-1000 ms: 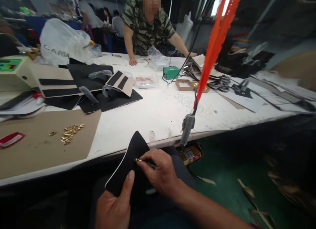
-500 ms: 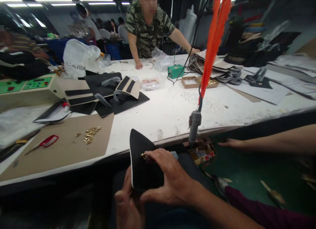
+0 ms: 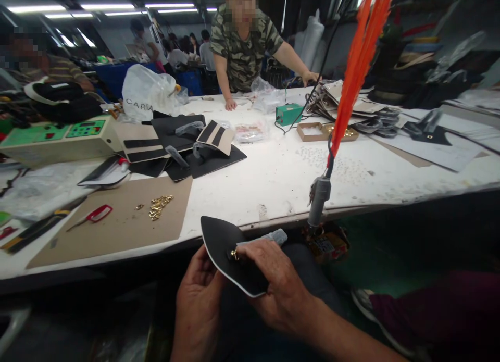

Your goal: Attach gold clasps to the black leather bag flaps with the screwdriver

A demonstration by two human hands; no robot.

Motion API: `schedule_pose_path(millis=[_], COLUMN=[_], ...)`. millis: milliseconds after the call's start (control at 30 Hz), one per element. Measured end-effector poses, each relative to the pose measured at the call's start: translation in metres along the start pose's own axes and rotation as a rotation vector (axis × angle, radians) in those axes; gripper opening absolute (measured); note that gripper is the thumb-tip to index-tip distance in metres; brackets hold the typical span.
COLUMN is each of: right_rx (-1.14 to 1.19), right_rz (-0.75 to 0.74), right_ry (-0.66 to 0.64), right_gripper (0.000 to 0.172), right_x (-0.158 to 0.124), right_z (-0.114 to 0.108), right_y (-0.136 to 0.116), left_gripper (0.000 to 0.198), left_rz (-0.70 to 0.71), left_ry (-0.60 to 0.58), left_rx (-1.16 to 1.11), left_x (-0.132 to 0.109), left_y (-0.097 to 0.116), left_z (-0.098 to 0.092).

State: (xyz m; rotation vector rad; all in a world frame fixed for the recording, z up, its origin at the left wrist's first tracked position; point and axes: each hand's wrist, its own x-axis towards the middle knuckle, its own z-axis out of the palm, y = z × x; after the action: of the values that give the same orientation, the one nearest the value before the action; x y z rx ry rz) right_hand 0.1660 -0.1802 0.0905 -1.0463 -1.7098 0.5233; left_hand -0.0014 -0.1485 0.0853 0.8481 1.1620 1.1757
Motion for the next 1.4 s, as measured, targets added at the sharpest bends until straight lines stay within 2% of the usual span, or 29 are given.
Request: schedule_pose_path(millis=[100,200,267,333,400,433,533,600,733,833,967,1133,1200,1333,1400], right_rx=[0.072,0.156,0.189,0.191,0.18,0.184,0.242,0.307,0.476,0.41,0.208,-0.071,-0.17,-0.254,-0.267], right_rz=[-0.009,0.001,0.008,0.003,-0.007,-0.002,0.086,0.234,0.583,0.723,0.805,0.861,0.858,0.871,0.878], right_ry=[-0.035,-0.111,-0.146,-0.151,-0.136,-0.13,-0.128,-0.105,-0.092,-0.147,-0.169,-0.27,-0.294,-0.318,-0.326], right_gripper=[0.05,0.049,0.047,0.043,0.036,0.031,0.014,0.009,0.015,0.019,0.016,0.013,0.012,0.01,0.011], right_x=[0.004,0.01,0.015,0.018,0.022,0.024,0.03,0.034,0.045,0.058,0.08,0.109,0.117,0.125,0.126], right_z=[-0.007,-0.016,-0.019,-0.021,-0.02,-0.02,-0.019,-0.018,-0.016,-0.016,-0.013,-0.004,0.0,0.005,0.006], right_y=[0.002,0.004,0.005,0.006,0.007,0.008,0.009,0.012,0.031,0.053,0.081,0.105,0.111,0.118,0.118], left_gripper=[0.096,0.102,0.089,0.065,0.046,0.04,0.032,0.033,0.047,0.054,0.05,0.041,0.04,0.036,0.044], left_rz=[0.045,0.051,0.115,0.282,0.399,0.406,0.314,0.248,0.086,0.014,-0.002,-0.054,-0.058,0.02,0.065], left_ry=[-0.071,-0.083,-0.079,-0.079,-0.12,-0.152,-0.22,-0.2,-0.119,-0.169,-0.241,-0.195,-0.188,-0.21,-0.206], left_rx=[0.012,0.196,0.413,0.591,0.652,0.643,0.599,0.632,0.639,0.576,0.486,0.516,0.576,0.762,0.855], left_x=[0.013,0.025,0.033,0.04,0.045,0.045,0.042,0.042,0.057,0.079,0.109,0.143,0.153,0.164,0.166], left_y=[0.009,0.017,0.022,0.023,0.023,0.023,0.024,0.027,0.027,0.023,0.017,0.008,0.004,0.003,0.003], left_z=[-0.003,-0.014,-0.025,-0.036,-0.044,-0.045,-0.038,-0.027,-0.009,-0.002,0.006,0.017,0.02,0.021,0.02])
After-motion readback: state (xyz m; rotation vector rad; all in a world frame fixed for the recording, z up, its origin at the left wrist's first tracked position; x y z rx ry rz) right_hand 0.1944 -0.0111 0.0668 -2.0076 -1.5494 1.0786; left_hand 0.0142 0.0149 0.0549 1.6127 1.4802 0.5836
